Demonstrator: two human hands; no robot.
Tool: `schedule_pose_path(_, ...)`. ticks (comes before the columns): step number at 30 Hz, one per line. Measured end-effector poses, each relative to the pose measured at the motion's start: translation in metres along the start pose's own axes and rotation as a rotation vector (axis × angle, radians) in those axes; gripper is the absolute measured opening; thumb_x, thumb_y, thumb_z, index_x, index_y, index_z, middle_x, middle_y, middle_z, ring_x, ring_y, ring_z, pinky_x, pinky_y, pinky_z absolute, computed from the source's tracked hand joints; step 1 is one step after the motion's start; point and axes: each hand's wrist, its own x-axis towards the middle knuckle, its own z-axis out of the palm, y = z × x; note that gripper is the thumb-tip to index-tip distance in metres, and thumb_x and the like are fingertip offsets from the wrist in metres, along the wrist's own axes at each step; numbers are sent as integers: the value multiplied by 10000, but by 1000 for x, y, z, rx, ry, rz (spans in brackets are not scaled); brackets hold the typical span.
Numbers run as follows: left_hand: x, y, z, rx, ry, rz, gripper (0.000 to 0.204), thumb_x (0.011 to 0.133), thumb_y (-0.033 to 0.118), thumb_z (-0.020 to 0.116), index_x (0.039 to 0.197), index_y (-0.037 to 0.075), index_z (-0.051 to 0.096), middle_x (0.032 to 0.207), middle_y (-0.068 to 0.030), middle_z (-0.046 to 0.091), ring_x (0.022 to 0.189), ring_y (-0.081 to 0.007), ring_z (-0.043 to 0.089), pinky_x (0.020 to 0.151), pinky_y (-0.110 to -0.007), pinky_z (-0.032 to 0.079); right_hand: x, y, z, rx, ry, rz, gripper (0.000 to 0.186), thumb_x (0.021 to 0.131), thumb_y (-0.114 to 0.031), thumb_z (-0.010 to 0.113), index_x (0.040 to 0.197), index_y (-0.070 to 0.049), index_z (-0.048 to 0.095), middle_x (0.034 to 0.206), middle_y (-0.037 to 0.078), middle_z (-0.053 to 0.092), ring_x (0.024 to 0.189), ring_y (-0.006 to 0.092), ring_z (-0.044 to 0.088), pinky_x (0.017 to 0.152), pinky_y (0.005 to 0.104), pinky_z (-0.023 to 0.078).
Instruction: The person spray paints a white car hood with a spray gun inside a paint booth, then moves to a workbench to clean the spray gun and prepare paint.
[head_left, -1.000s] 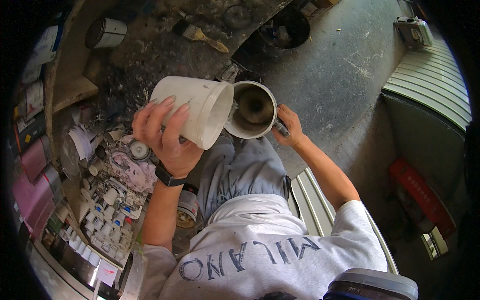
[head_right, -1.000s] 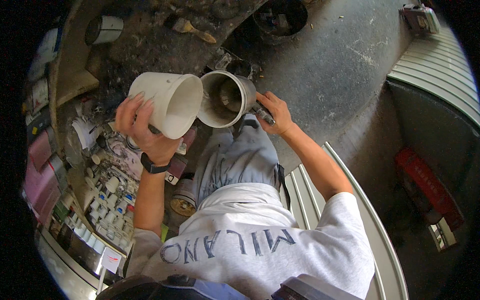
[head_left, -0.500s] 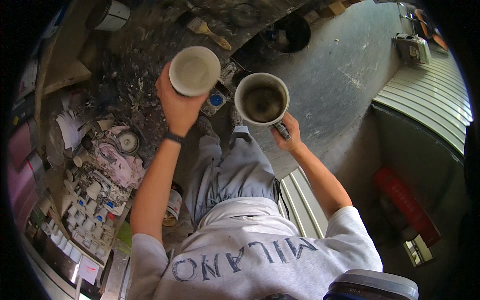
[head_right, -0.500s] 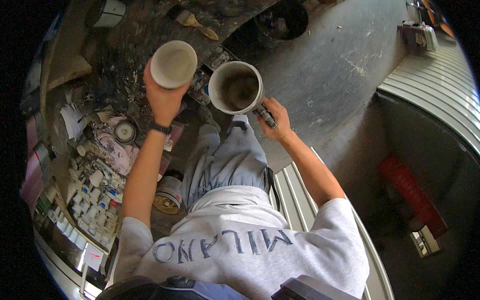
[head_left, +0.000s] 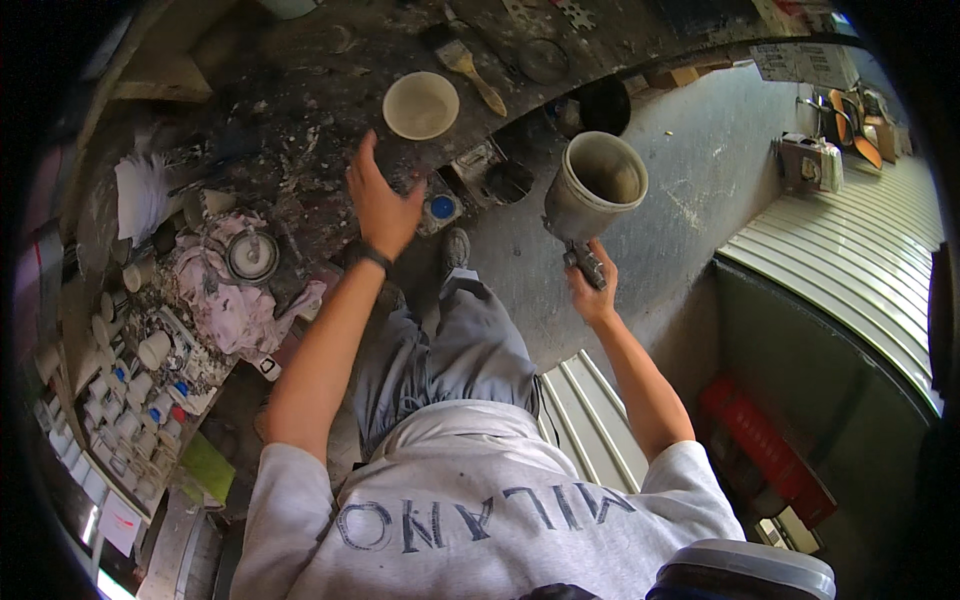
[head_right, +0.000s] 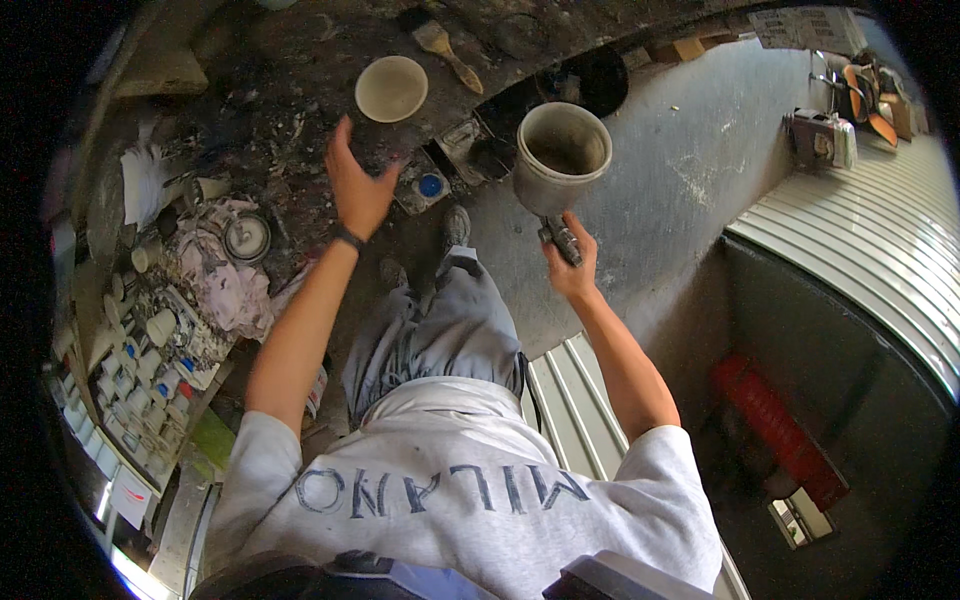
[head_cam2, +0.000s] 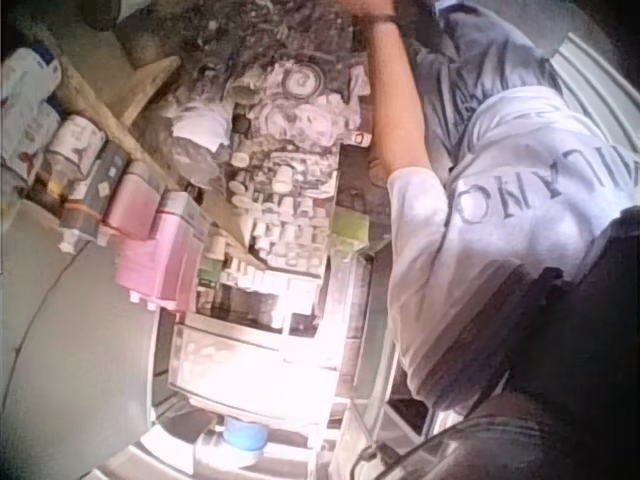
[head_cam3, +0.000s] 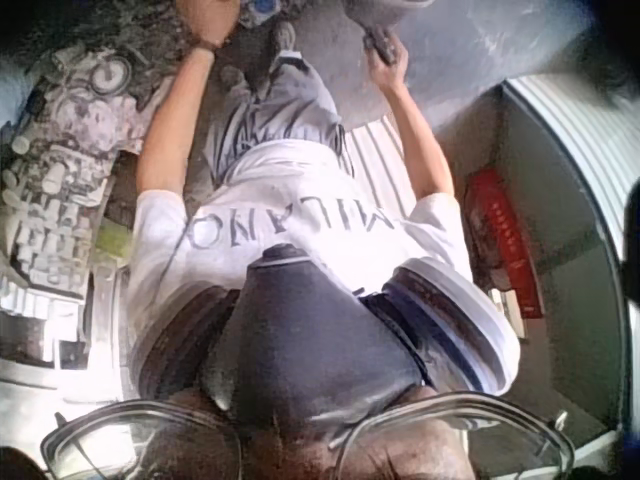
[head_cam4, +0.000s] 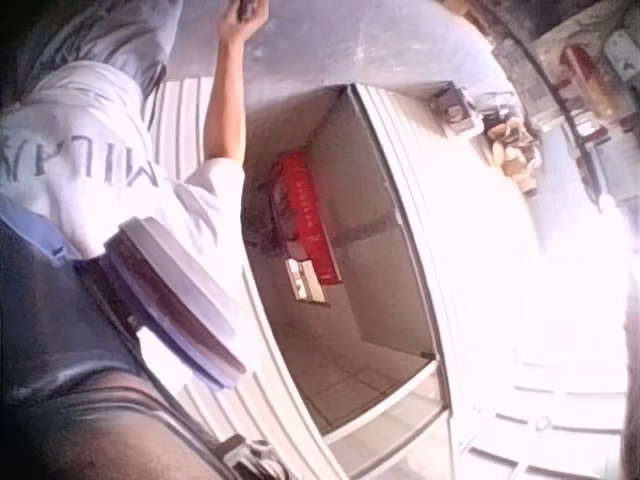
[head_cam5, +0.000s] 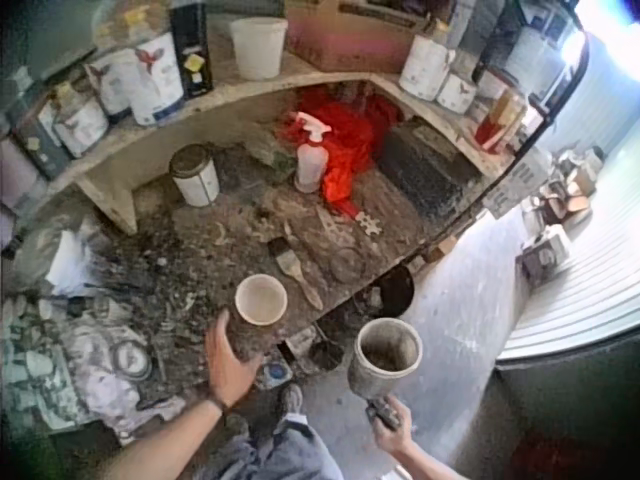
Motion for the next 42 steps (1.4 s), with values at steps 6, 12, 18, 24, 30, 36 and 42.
schedule_pose_path(6,-123,-16,-87,36,-177,12,800,800,36,783,1500,87,398,1461,-188,450,1353,-411,431,1131,-508,372,-7,-18,5,-155,43,-70,494,791,-53,618,1278,28,587,799,17,618,660,92,552,596,255,453)
schedule_pose_path(12,-170,-85,-180,75,-101,10,725,802,36,765,1459,69,459,1411,-189,494,1322,-403,460,1103,-509,389,-30,-44,29,-141,194,-32,529,867,-51,624,1390,14,576,863,22,645,711,98,571,632,265,494)
schedule_pose_path(18,-166,-155,-264,126,2,138,718,799,36,750,1453,42,451,1387,-189,515,1297,-402,475,1096,-505,376,-56,-56,31,-289,224,116,489,899,-96,640,1387,-113,636,829,35,677,632,115,587,541,309,499)
schedule_pose_path(24,-166,-194,-316,161,72,147,708,779,49,752,1429,36,473,1411,-181,506,1313,-416,458,1113,-530,357,-53,-65,25,-795,136,399,279,857,-113,633,1116,-39,704,804,144,698,649,273,708,523,401,610)
schedule_pose_path(30,-175,-204,-318,128,-40,166,760,784,79,775,1461,37,432,1445,-176,480,1347,-393,440,1135,-522,343,-48,-109,53,-1117,61,471,318,913,-248,625,1148,-60,726,911,205,749,725,323,754,576,416,630)
schedule_pose_path(36,-96,-189,-279,212,-125,321,940,753,137,815,1539,27,311,1523,-183,416,1414,-361,388,1191,-491,292,-34,-124,68,-1146,43,607,306,860,-220,640,1009,37,713,864,208,737,695,344,743,550,434,617)
schedule_pose_path(42,-52,-193,-237,462,-189,473,953,772,105,760,1573,17,251,1569,-166,375,1448,-326,355,1229,-459,244,-19,-150,62,-1198,9,733,280,819,-204,678,931,52,705,826,201,726,683,333,736,545,450,602)
